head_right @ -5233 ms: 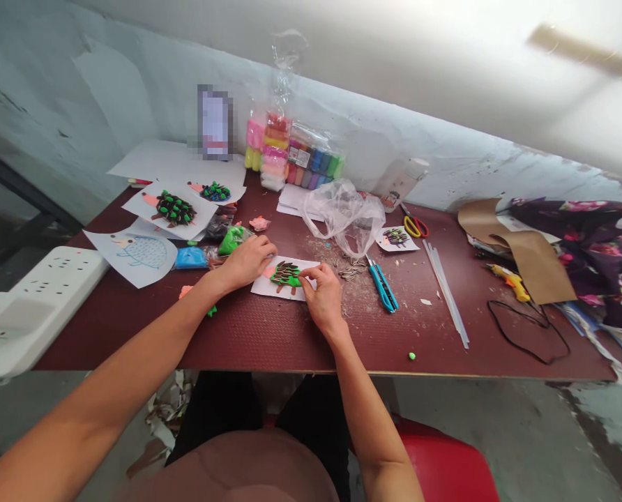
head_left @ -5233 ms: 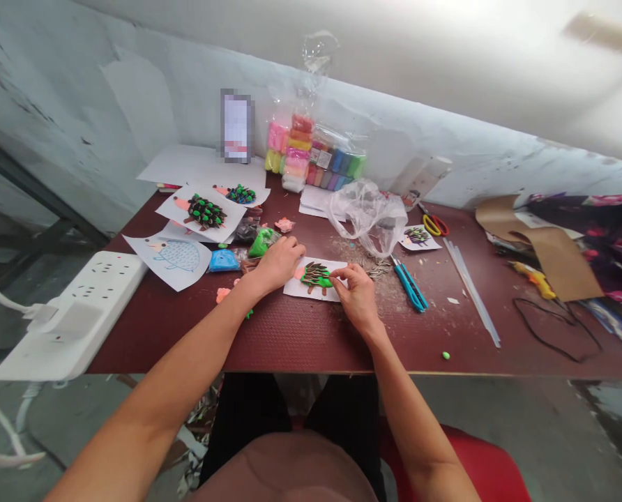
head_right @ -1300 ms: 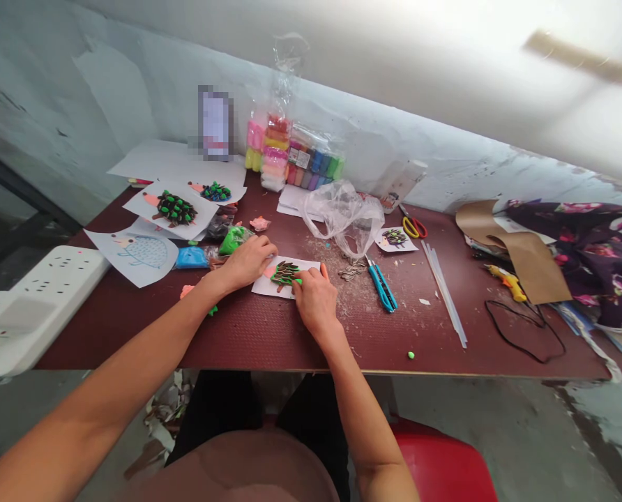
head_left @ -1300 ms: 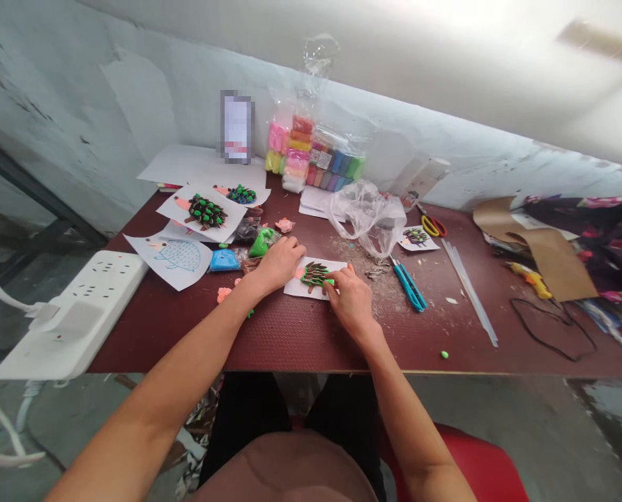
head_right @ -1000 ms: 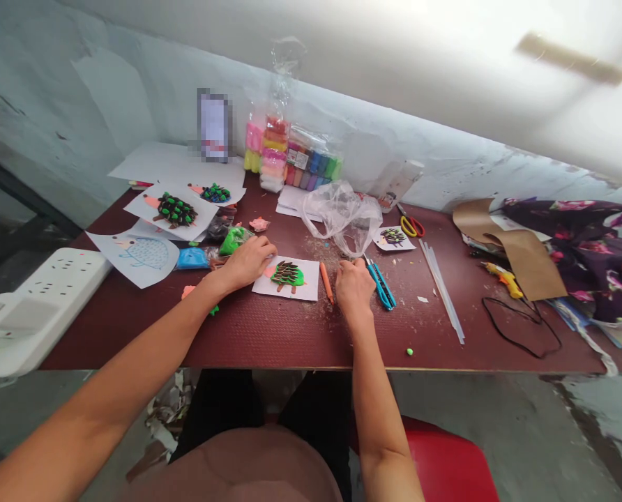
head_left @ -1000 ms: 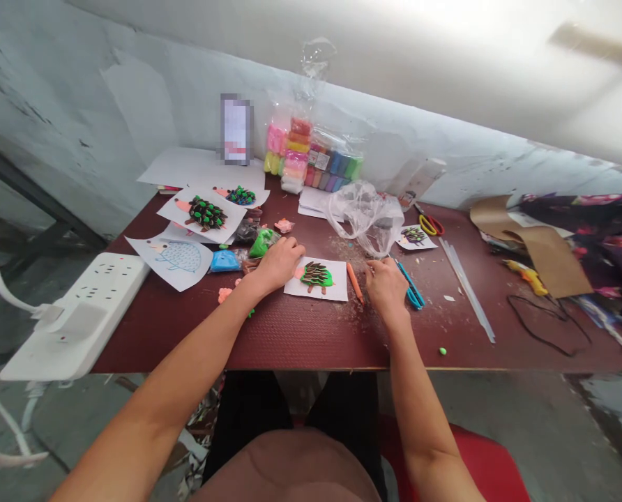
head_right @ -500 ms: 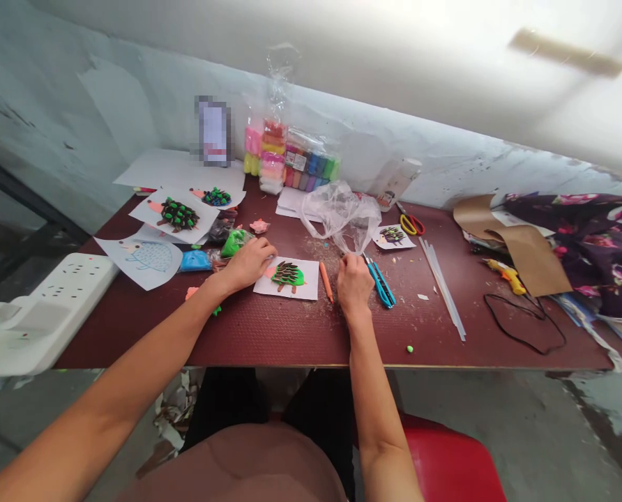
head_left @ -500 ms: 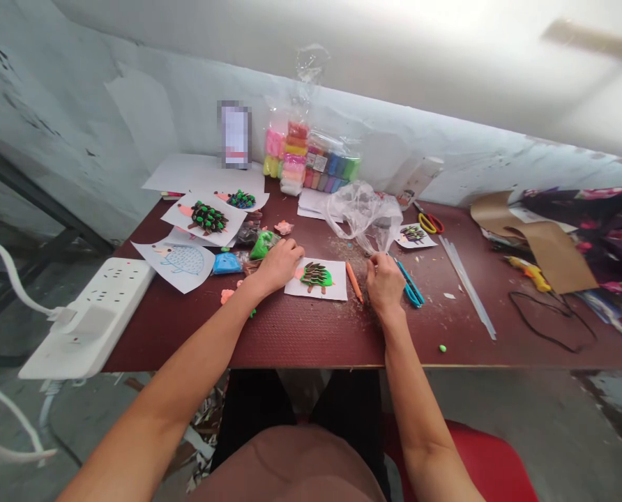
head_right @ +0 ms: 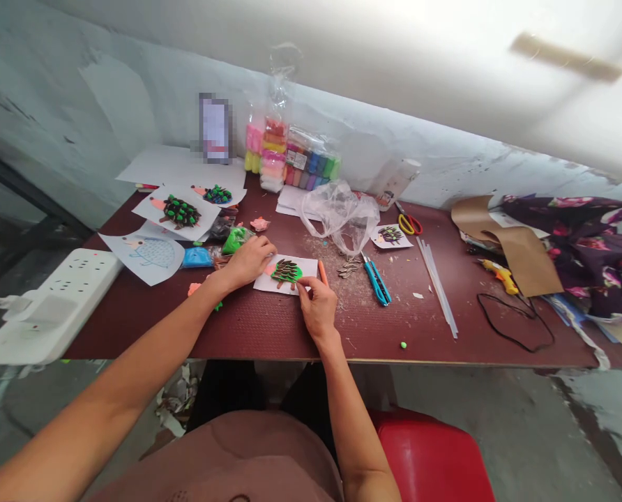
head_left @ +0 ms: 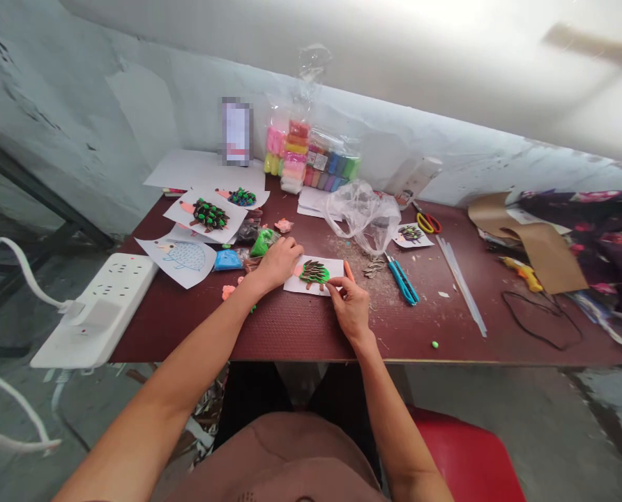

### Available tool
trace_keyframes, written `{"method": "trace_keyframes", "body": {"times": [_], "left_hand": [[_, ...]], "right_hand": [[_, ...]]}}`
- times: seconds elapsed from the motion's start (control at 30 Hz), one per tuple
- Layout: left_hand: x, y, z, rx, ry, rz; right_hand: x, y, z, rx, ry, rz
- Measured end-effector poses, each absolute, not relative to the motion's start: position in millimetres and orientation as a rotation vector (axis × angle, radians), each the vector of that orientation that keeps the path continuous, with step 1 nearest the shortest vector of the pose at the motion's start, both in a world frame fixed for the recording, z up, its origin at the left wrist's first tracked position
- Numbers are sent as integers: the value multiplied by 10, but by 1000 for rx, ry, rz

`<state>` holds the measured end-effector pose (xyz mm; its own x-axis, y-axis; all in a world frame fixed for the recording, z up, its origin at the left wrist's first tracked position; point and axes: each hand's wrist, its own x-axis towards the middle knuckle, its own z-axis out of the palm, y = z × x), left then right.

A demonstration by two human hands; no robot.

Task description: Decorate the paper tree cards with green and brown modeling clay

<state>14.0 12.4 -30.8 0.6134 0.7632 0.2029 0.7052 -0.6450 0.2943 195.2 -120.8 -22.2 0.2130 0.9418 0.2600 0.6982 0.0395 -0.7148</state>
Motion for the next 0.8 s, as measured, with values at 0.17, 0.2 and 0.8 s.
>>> {"method": "trace_keyframes", "body": {"times": [0.17, 0.2, 0.8], "left_hand": [[131, 129, -332, 2668, 1218, 473], [131, 130, -335, 2668, 1217, 473], [133, 118, -311, 2655, 1228, 447]], "right_hand": [[1933, -1173, -232, -1691, -1608, 280], [1931, -1162, -236, -1702, -1610, 272], [1881, -1103, -291, -1749, -1703, 205]]}}
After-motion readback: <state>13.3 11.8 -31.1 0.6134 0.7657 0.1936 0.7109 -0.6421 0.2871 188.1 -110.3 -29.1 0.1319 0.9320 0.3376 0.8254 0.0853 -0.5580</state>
